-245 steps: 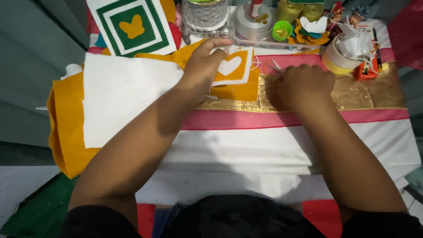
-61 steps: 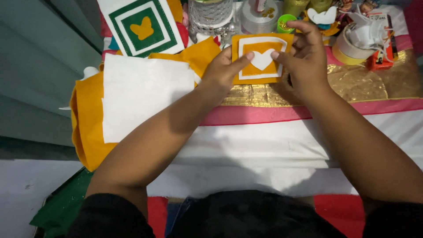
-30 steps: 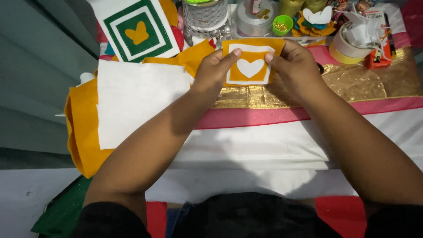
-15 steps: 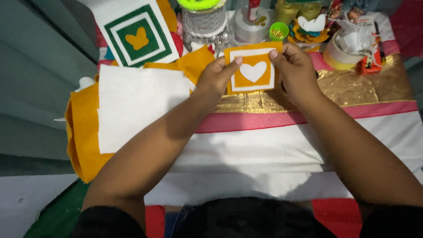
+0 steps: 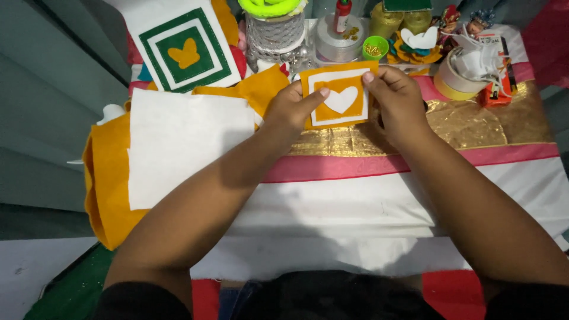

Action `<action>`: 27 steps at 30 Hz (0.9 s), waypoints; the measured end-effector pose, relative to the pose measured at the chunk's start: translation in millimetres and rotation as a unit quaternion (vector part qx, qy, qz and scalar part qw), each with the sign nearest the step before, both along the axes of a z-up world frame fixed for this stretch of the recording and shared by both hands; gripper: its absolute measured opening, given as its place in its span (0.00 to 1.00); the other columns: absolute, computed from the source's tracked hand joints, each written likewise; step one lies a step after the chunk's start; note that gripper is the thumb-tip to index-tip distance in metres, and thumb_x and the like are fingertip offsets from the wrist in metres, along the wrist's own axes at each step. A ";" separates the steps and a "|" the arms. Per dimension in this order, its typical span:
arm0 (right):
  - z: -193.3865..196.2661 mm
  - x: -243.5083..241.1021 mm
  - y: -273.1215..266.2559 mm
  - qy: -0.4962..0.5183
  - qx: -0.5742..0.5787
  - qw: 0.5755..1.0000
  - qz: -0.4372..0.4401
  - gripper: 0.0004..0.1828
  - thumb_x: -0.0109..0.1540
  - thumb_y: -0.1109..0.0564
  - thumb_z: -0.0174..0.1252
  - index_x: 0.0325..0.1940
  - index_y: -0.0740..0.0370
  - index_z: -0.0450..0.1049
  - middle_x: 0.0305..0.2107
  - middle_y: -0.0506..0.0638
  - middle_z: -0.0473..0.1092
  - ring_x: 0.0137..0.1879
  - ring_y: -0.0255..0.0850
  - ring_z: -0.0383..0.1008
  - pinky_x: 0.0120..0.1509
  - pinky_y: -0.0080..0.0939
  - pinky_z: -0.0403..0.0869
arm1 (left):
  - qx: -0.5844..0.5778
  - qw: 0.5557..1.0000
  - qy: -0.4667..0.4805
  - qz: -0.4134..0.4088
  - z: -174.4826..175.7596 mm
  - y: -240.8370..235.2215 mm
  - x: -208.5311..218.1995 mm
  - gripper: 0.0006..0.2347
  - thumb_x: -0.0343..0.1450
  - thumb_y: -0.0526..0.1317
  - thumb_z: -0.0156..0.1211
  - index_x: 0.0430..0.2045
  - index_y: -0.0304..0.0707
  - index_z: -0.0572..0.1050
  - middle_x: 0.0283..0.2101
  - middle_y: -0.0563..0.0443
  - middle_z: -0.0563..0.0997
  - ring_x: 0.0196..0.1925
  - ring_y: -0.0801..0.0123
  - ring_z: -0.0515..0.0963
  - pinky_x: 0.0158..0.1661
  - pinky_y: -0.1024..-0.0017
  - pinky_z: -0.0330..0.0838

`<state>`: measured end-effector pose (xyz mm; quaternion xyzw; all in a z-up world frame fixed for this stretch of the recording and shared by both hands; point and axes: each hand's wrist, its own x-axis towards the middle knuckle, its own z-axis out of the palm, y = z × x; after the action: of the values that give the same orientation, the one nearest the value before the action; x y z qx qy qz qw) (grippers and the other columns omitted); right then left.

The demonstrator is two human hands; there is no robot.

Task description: The person trims the edges of a felt piece with a heart design using scissors.

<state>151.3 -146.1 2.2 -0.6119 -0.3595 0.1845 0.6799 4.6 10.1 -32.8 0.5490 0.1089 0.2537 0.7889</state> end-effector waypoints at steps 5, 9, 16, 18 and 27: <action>2.3 5.3 2.2 0.021 0.010 1.000 -0.008 0.06 0.69 0.59 0.62 0.39 0.62 0.76 0.21 0.42 0.62 0.28 0.26 0.61 0.36 0.26 0.65 | 0.002 1.000 0.013 0.013 10.8 -6.6 -2.1 0.12 0.75 0.40 0.63 0.44 0.26 0.76 0.37 0.39 0.85 0.38 0.69 0.84 0.49 0.66 0.79; 7.3 -3.9 -0.1 0.040 0.006 0.999 -0.022 0.05 0.68 0.59 0.65 0.39 0.61 0.77 0.22 0.40 0.63 0.30 0.25 0.62 0.38 0.24 0.64 | 0.034 0.997 0.033 0.055 14.9 -9.0 -5.3 0.13 0.76 0.43 0.61 0.45 0.29 0.77 0.38 0.41 0.85 0.39 0.71 0.83 0.51 0.67 0.78; 13.4 -4.4 1.4 0.105 -0.006 0.993 0.043 0.19 0.57 0.62 0.71 0.51 0.67 0.78 0.30 0.48 0.74 0.34 0.31 0.77 0.38 0.33 0.80 | -0.016 1.000 0.027 0.002 24.7 -8.1 -3.6 0.11 0.73 0.38 0.66 0.44 0.28 0.77 0.35 0.40 0.84 0.37 0.67 0.84 0.48 0.66 0.80; -14.6 14.9 1.5 0.097 -0.036 0.994 0.043 0.15 0.58 0.65 0.69 0.48 0.67 0.79 0.27 0.49 0.75 0.31 0.28 0.76 0.34 0.28 0.78 | -0.023 0.999 0.044 0.011 24.9 -9.7 -2.1 0.12 0.72 0.39 0.67 0.43 0.29 0.78 0.36 0.42 0.84 0.38 0.68 0.83 0.49 0.68 0.79; 13.0 -4.4 8.7 0.147 -0.021 0.988 0.049 0.22 0.55 0.67 0.70 0.53 0.69 0.77 0.30 0.51 0.75 0.32 0.34 0.78 0.37 0.34 0.81 | -0.075 0.993 0.087 0.036 22.0 -5.0 2.0 0.19 0.76 0.48 0.60 0.57 0.35 0.74 0.53 0.36 0.82 0.56 0.57 0.81 0.61 0.59 0.71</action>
<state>146.9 -137.4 15.2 -0.5740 -0.2807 0.3130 0.7027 6.7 5.1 -10.8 0.5041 0.2155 0.2246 0.8056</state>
